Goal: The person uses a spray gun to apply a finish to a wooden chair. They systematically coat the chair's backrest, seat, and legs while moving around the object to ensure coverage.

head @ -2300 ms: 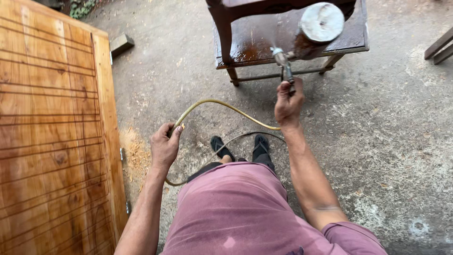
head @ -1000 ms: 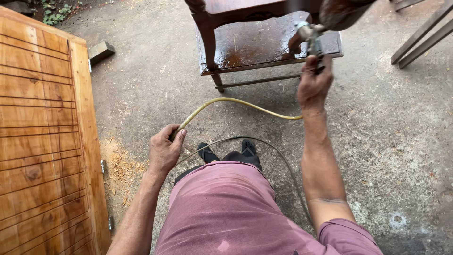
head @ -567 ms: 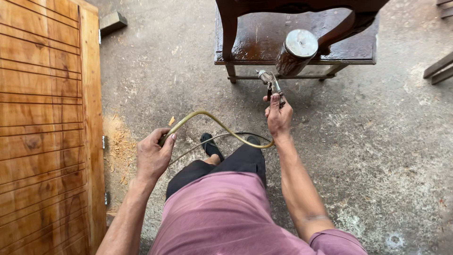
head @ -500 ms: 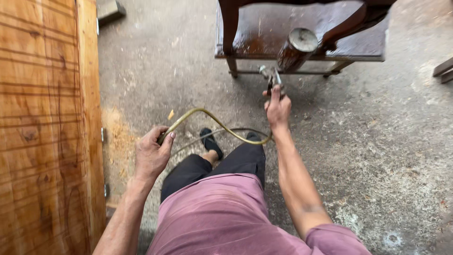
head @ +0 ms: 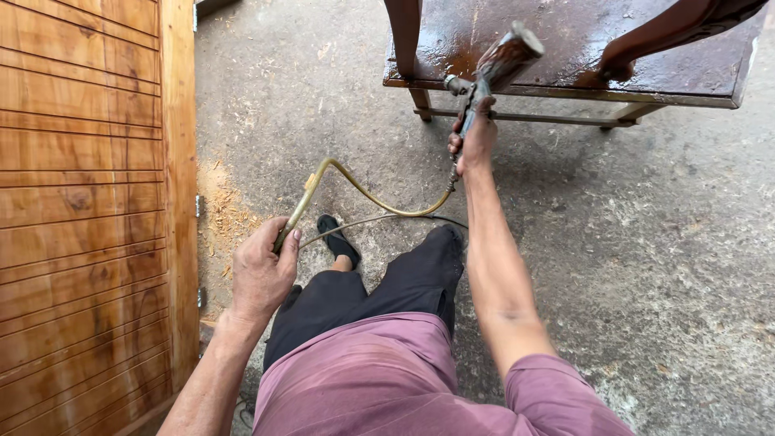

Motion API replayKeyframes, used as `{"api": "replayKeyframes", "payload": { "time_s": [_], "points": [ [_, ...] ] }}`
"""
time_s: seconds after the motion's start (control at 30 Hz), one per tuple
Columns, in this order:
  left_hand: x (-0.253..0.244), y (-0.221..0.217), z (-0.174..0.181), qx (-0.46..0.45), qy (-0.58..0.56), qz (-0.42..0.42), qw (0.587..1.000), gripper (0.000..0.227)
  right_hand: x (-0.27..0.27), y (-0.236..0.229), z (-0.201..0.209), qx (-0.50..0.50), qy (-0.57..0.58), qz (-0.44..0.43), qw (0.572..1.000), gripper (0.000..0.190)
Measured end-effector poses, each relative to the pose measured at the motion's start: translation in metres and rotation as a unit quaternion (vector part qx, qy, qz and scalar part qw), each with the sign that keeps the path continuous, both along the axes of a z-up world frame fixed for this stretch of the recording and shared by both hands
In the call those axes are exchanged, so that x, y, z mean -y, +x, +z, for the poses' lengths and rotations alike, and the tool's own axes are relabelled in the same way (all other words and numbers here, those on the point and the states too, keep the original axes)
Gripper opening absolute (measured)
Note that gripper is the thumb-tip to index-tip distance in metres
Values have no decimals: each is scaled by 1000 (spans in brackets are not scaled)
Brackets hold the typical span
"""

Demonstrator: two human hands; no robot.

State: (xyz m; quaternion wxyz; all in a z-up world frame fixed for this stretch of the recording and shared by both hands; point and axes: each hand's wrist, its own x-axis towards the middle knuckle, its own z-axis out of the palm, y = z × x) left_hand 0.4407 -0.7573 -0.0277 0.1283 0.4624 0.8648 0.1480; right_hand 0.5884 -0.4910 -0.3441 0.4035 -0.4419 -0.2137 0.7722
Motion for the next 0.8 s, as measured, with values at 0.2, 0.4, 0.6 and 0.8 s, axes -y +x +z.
{"api": "replayKeyframes", "payload": {
  "time_s": [0.2,0.4,0.6,0.8],
  "points": [
    [-1,1,28,10,33,8,999,16,33,72,111,-55,85,-20,995,76],
    [-6,-2,36,15,53,-15,998,17,57,106,174,-117,145,-45,981,80],
    [-9,-1,20,31,9,-22,999,18,35,77,119,-84,107,-15,991,79],
    [-2,-5,-2,24,21,-43,999,18,7,39,30,-117,4,-6,993,76]
  ]
}}
